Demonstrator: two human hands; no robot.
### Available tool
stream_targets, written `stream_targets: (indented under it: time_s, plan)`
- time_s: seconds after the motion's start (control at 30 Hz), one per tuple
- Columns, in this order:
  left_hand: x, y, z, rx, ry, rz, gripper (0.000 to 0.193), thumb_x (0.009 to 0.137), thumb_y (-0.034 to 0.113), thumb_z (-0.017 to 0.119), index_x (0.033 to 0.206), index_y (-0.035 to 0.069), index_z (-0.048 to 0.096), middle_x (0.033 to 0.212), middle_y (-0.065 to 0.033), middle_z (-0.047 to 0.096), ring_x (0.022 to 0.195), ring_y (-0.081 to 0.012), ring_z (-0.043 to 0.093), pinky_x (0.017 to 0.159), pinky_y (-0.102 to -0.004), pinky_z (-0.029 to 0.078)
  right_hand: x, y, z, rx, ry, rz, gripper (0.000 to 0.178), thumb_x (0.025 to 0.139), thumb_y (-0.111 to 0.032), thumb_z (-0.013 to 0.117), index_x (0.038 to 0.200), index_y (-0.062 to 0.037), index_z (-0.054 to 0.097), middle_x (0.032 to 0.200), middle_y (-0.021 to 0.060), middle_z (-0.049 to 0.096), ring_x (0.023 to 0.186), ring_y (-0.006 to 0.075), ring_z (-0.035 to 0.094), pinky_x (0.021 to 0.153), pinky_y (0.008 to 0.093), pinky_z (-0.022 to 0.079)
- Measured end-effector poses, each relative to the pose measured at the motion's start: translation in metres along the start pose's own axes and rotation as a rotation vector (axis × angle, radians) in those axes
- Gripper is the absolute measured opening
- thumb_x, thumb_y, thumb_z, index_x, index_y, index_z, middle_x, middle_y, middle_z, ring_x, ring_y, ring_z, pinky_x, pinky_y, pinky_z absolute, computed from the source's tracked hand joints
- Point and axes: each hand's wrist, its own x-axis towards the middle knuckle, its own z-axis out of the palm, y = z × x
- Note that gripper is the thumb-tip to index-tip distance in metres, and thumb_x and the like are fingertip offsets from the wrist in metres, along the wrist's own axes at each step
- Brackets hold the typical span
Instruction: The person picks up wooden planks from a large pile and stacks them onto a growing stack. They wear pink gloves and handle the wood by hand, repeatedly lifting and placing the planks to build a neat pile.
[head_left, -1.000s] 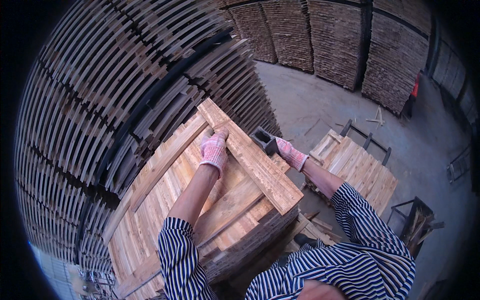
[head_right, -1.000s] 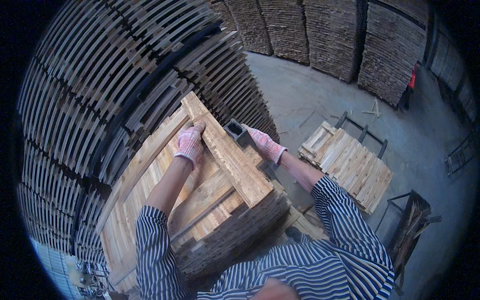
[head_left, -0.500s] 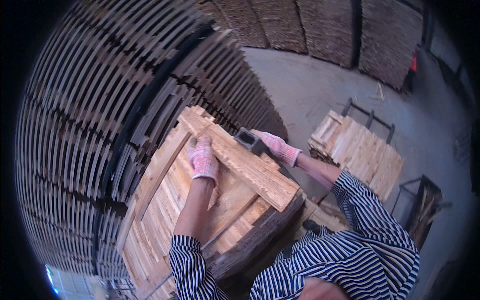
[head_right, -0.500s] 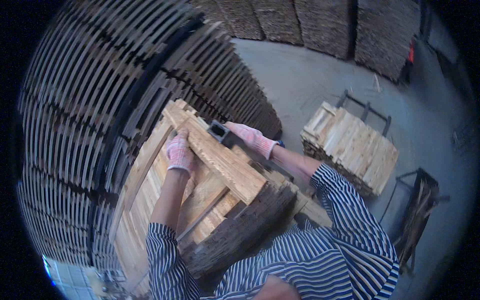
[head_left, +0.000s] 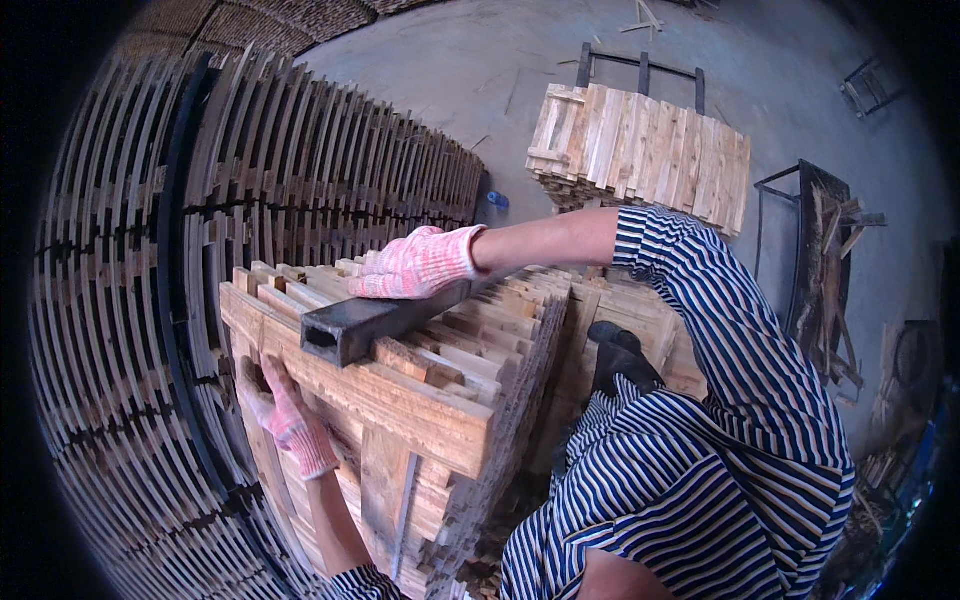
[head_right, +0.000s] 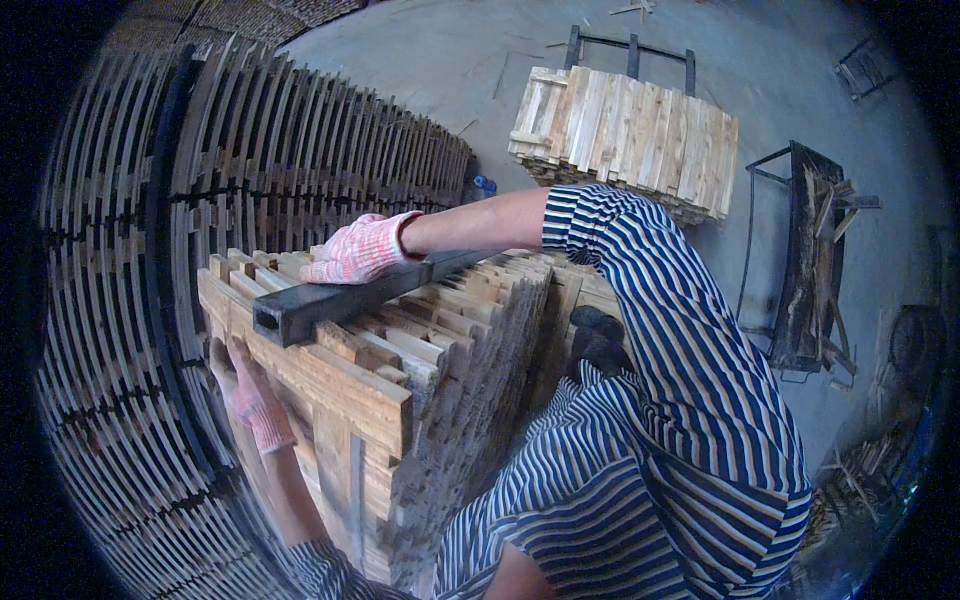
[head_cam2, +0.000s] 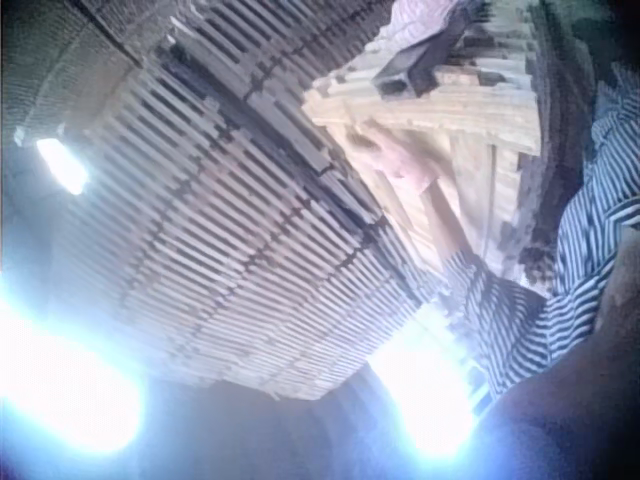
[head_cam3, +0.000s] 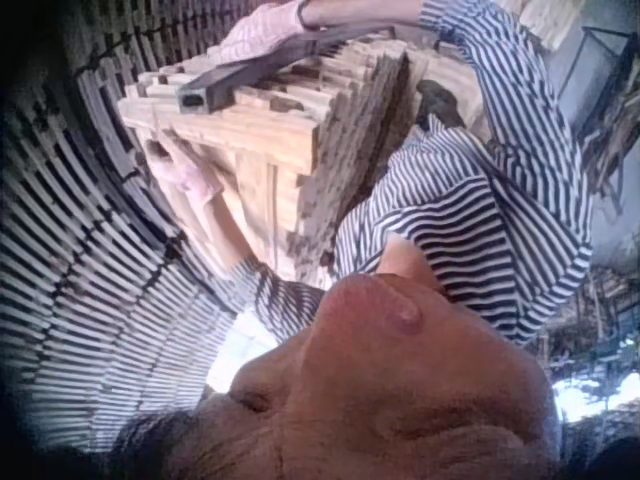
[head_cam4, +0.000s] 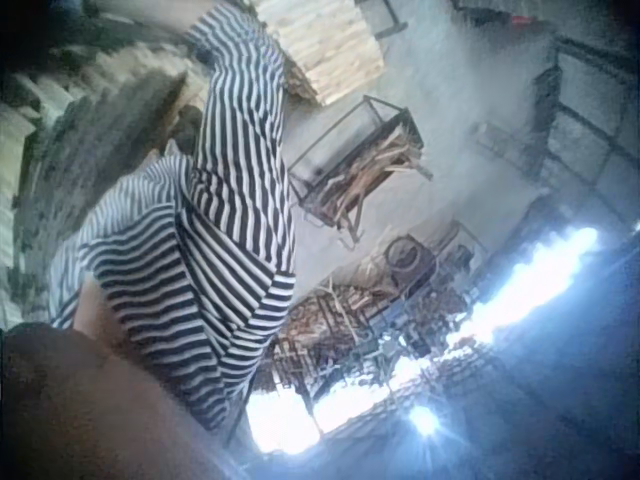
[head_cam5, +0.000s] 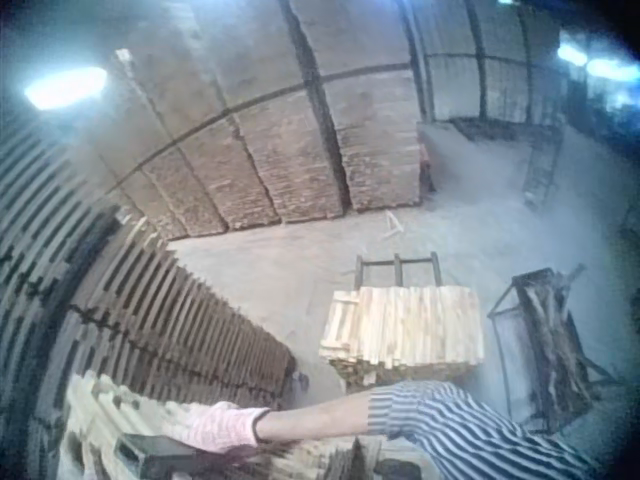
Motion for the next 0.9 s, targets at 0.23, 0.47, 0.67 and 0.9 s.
stream_targets:
  time_s: [0.23, 0.47, 0.67, 0.9]
  plan:
    - [-0.019, -0.008, -0.004, 0.052, -0.085, 0.002, 0.052, 0.108, 0.036, 0.048, 0.146, 0.000, 0.045, 0.139, -0.0141, 0.056, 0.121, -0.0216, 0.056, 0.106, -0.0346, 0.044, -0.029, 0.037, -0.020, 1.043, -0.414, 0.076, 0.086, 0.088, -0.026, 0.078, 0.158, -0.0112, 0.031, 0.161, 0.0161, 0.035, 0.141, 0.0268, 0.041, 0.112, 0.0370, 0.043]
    - [-0.015, -0.010, -0.004, 0.074, -0.053, 0.053, 0.046, 0.109, 0.029, 0.045, 0.143, -0.002, 0.046, 0.138, -0.0165, 0.055, 0.125, -0.0220, 0.051, 0.110, -0.0363, 0.040, -0.011, 0.052, 0.025, 0.355, -0.327, -0.062, 0.094, 0.072, -0.007, 0.071, 0.156, -0.0082, 0.028, 0.155, 0.0223, 0.039, 0.144, 0.0332, 0.039, 0.117, 0.0415, 0.035]
    - [-0.014, -0.017, -0.006, -0.083, -0.048, 0.070, 0.046, 0.108, 0.026, 0.047, 0.143, -0.003, 0.049, 0.139, -0.0178, 0.055, 0.130, -0.0251, 0.050, 0.112, -0.0370, 0.037, -0.006, 0.037, 0.034, 0.301, -0.259, 0.012, 0.096, 0.068, -0.008, 0.073, 0.154, -0.0126, 0.030, 0.137, 0.0207, 0.055, 0.128, 0.0372, 0.055, 0.107, 0.0437, 0.046]
    - [-0.009, -0.023, -0.009, 0.267, 0.117, 0.195, 0.043, 0.104, 0.032, 0.050, 0.133, 0.001, 0.058, 0.128, -0.0261, 0.060, 0.124, -0.0421, 0.055, 0.108, -0.0460, 0.042, -0.011, 0.015, 0.023, 0.040, -0.326, 0.215, 0.097, 0.071, -0.022, 0.076, 0.155, -0.0120, 0.030, 0.128, 0.0203, 0.064, 0.106, 0.0334, 0.069, 0.085, 0.0437, 0.056]
